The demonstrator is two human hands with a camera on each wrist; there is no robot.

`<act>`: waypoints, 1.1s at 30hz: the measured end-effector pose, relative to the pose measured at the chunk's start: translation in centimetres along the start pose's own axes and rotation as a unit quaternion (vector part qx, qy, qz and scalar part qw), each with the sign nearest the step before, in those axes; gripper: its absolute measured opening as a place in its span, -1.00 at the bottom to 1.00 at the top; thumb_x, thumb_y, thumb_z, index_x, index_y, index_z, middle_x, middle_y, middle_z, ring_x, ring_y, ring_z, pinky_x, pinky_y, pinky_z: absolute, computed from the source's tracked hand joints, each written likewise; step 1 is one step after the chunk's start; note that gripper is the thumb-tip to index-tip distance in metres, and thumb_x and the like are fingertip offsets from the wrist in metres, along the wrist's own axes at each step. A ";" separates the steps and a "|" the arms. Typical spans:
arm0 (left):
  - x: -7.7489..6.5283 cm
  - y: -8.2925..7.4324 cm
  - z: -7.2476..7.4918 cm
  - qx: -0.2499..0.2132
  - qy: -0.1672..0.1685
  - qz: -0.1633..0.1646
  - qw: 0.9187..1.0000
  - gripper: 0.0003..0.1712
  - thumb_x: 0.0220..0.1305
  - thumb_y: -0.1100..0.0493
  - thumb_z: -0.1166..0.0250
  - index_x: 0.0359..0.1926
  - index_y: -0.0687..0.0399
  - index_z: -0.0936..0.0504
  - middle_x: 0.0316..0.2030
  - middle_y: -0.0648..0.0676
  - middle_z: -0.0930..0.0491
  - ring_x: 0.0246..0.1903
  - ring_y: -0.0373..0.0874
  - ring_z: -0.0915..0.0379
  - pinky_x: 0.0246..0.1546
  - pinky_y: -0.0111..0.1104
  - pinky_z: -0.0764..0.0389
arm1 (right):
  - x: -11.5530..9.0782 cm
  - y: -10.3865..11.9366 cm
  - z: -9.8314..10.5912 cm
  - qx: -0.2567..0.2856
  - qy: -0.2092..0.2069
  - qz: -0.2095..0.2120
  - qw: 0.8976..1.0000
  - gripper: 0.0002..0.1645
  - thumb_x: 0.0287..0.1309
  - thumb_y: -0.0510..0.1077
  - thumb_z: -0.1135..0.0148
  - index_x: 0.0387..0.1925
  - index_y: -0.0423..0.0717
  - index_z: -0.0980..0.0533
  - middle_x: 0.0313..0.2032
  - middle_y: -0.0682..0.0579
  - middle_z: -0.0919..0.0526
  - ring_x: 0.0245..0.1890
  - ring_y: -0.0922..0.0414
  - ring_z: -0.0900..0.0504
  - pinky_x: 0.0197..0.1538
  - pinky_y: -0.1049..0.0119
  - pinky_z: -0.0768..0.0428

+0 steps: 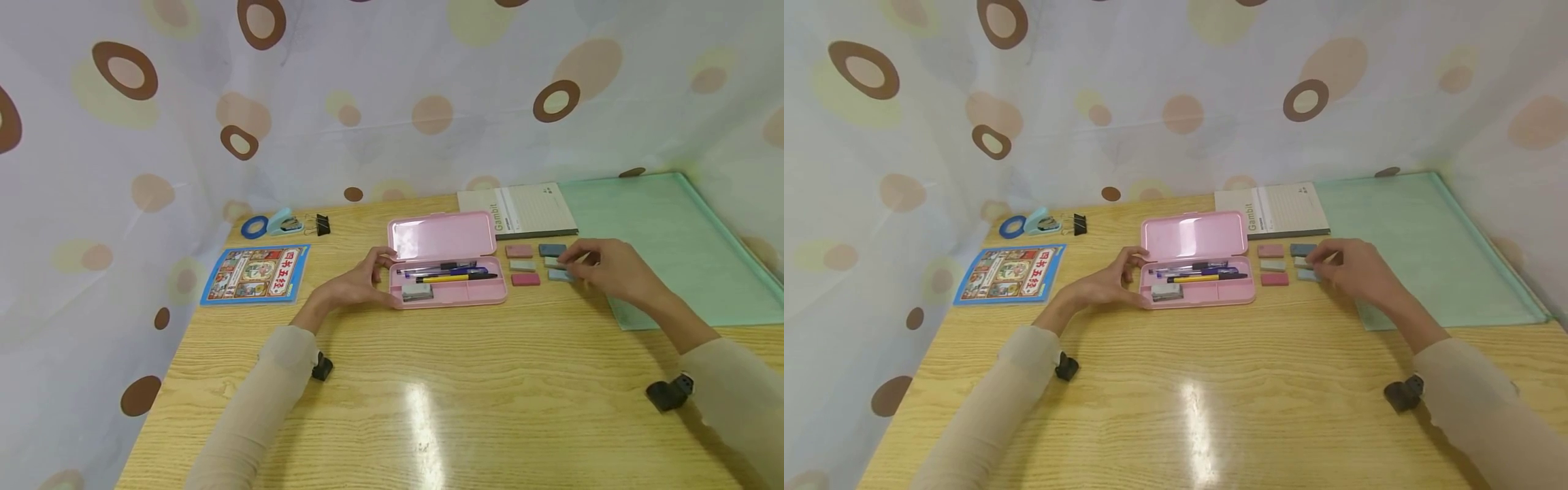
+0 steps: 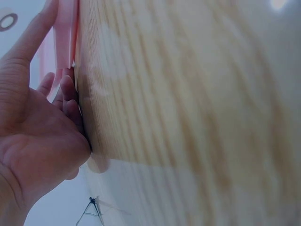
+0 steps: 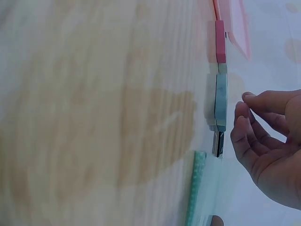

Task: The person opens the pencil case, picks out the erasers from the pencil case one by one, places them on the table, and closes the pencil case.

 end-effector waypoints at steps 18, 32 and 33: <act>0.1 0.1 0.0 -0.003 -0.002 -0.002 1.000 0.13 0.10 0.08 -0.63 0.49 -0.17 -0.05 0.24 0.06 -0.26 0.00 -0.04 -0.15 0.02 -0.18 -0.26 | 2.6 6.8 -5.3 0.141 0.093 0.052 0.984 -0.62 0.40 -0.20 -0.32 0.18 -0.22 -0.59 0.00 -0.18 -0.68 -0.29 -0.01 -0.60 -0.34 0.22 -0.64; 0.1 0.0 0.0 -0.007 -0.003 -0.004 1.000 0.11 0.10 0.09 -0.63 0.49 -0.16 -0.07 0.25 0.06 -0.26 -0.02 -0.04 -0.15 0.02 -0.19 -0.26 | 5.1 12.5 -10.4 0.171 0.132 0.089 0.972 -0.68 0.33 -0.27 -0.35 0.10 -0.19 -0.63 -0.01 -0.16 -0.67 -0.36 0.03 -0.55 -0.35 0.29 -0.59; 0.1 0.0 0.0 -0.006 -0.003 -0.005 1.000 0.11 0.10 0.09 -0.63 0.49 -0.16 -0.07 0.25 0.06 -0.27 -0.02 -0.04 -0.15 0.02 -0.19 -0.26 | 5.2 12.8 -10.8 0.162 0.131 0.091 0.974 -0.68 0.32 -0.26 -0.36 0.09 -0.18 -0.63 -0.01 -0.15 -0.68 -0.37 0.04 -0.55 -0.35 0.30 -0.59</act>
Point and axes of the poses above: each hand's wrist, its own x-axis towards the middle knuckle, its own z-axis out of the back of the hand, y = z × x, the point moved 5 cm from there along x, towards the middle knuckle
